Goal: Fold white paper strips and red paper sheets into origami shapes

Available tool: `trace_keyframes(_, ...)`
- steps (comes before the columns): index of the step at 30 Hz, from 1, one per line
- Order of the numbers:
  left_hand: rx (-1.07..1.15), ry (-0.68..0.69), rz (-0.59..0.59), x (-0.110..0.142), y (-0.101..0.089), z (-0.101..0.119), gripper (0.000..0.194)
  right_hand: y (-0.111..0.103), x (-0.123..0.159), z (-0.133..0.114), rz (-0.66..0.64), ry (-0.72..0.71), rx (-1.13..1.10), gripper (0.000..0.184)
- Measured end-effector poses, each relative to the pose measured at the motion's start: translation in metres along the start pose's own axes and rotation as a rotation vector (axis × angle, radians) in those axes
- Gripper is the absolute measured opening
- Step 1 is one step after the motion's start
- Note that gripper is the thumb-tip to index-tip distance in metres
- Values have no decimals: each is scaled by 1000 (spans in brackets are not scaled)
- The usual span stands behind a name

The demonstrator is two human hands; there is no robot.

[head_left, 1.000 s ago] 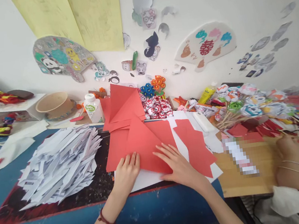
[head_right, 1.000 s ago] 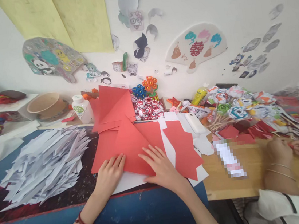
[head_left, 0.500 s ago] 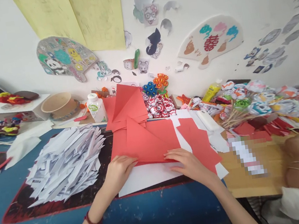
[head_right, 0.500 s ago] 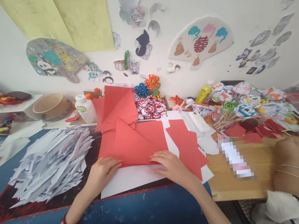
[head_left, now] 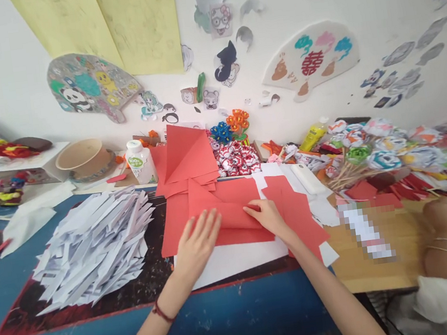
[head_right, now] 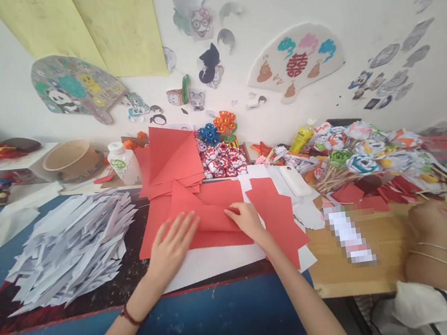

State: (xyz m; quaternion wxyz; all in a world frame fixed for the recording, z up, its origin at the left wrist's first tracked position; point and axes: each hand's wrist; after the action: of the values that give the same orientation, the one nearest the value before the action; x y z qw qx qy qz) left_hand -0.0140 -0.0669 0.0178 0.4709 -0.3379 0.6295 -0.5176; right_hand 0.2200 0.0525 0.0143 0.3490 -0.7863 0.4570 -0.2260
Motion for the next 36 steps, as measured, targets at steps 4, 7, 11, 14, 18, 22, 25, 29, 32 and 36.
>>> trace_keyframes(4, 9, 29, -121, 4, 7, 25, 44, 2, -7, -3, 0, -31, 20, 22)
trace_keyframes(7, 37, -31, -137, 2, 13, 31, 42, 7, 7, -15, 123, -40, 60, 28)
trace_keyframes(11, 73, -37, -135, 3, 18, 28, 45, 33, 53, -35, 220, -166, 226, 46)
trace_keyframes(14, 94, -41, -149, 3, 20, 27, 47, 58, 79, -42, 54, -252, 325, 55)
trace_keyframes(18, 98, -56, -169, 3, 22, 27, 47, 73, 83, -39, -2, -234, 394, 60)
trace_keyframes(22, 78, -47, -160, 4, 21, 29, 47, 71, 75, -37, -22, -217, 433, 58)
trace_keyframes(25, 71, -25, -138, 7, 21, 29, 47, 70, 75, -37, -27, -227, 449, 56)
trace_keyframes(29, 68, -23, -167, 9, 23, 27, 49, 71, 77, -36, -21, -225, 474, 54)
trace_keyframes(32, 49, 2, -212, 8, 23, 24, 50, 72, 77, -35, -17, -222, 477, 54)
trace_keyframes(36, 45, 10, -219, 8, 23, 22, 51, 71, 77, -35, -20, -220, 481, 54)
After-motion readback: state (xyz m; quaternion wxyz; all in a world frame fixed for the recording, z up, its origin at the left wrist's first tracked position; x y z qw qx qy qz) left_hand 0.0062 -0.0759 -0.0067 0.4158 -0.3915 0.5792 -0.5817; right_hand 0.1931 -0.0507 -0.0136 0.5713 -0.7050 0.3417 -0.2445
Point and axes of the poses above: each hand's wrist, its own x-axis away from the middle knuckle, its own y-axis out of the palm, z = x × y, and after that the axes turned 12 degrees about -z, right-handed
